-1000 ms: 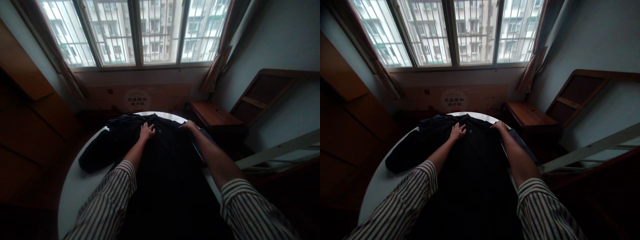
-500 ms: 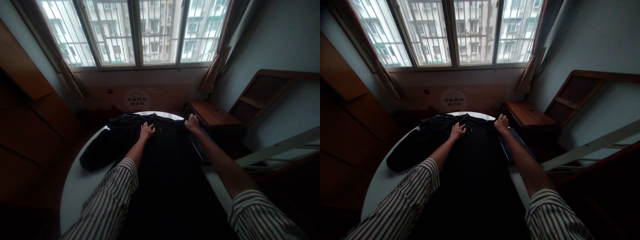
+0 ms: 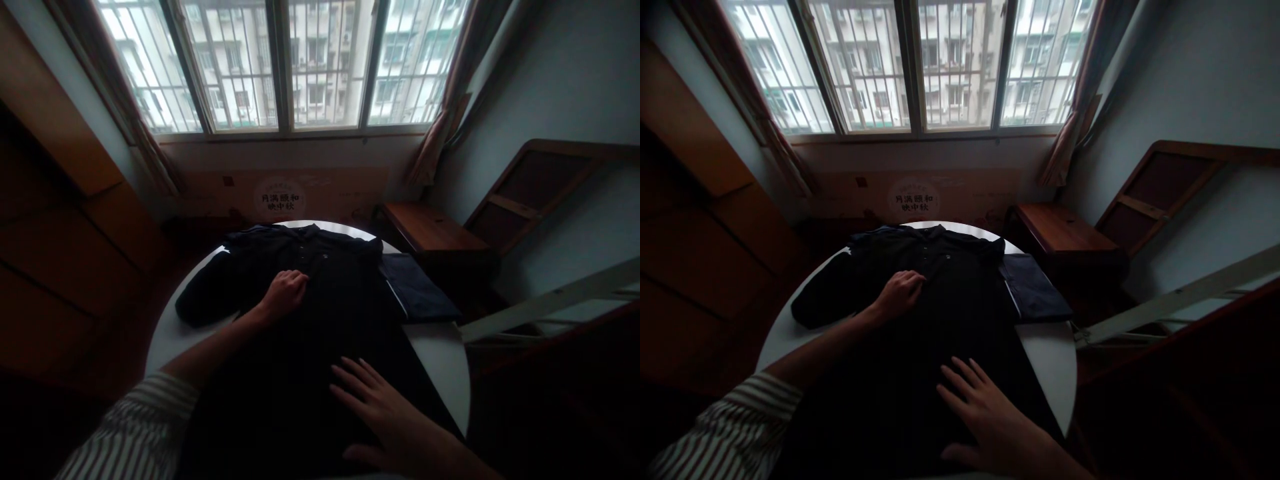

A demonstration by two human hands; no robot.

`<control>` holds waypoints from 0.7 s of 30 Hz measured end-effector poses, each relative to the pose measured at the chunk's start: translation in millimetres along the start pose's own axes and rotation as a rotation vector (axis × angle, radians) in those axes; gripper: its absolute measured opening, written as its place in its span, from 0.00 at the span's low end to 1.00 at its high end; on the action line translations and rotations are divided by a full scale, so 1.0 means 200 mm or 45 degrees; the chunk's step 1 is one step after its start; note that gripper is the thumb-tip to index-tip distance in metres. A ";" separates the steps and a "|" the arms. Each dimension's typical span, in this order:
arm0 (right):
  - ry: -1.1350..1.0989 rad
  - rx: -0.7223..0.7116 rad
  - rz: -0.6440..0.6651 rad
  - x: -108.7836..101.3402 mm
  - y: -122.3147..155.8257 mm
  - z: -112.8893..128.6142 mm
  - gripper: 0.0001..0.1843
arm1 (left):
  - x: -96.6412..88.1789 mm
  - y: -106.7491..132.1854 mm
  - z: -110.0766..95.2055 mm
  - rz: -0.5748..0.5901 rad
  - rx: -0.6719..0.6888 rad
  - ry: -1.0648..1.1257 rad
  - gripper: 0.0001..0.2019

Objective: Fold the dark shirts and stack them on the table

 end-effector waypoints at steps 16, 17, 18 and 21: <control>0.468 -0.483 -0.028 0.17 -0.70 0.61 0.22 | -0.25 0.15 1.13 0.115 -1.251 0.079 0.28; 0.509 -0.512 -0.013 0.20 -0.71 0.64 0.18 | -0.27 0.16 1.15 0.004 -1.232 0.139 0.26; 0.533 -0.553 0.001 0.22 -0.70 0.67 0.14 | -0.29 0.17 1.17 -0.117 -1.211 0.190 0.25; 0.513 -0.680 0.070 0.26 -0.63 0.73 0.10 | -0.39 0.20 1.25 -0.394 -1.189 0.321 0.24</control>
Point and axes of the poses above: each hand's wrist, its own y-axis away from the middle knuckle, its own x-axis out of the palm, z = x × y, the point moved 9 cm from there along -y, towards the middle knuckle, and after that the axes turned 6 degrees about z, right-handed, at the moved point
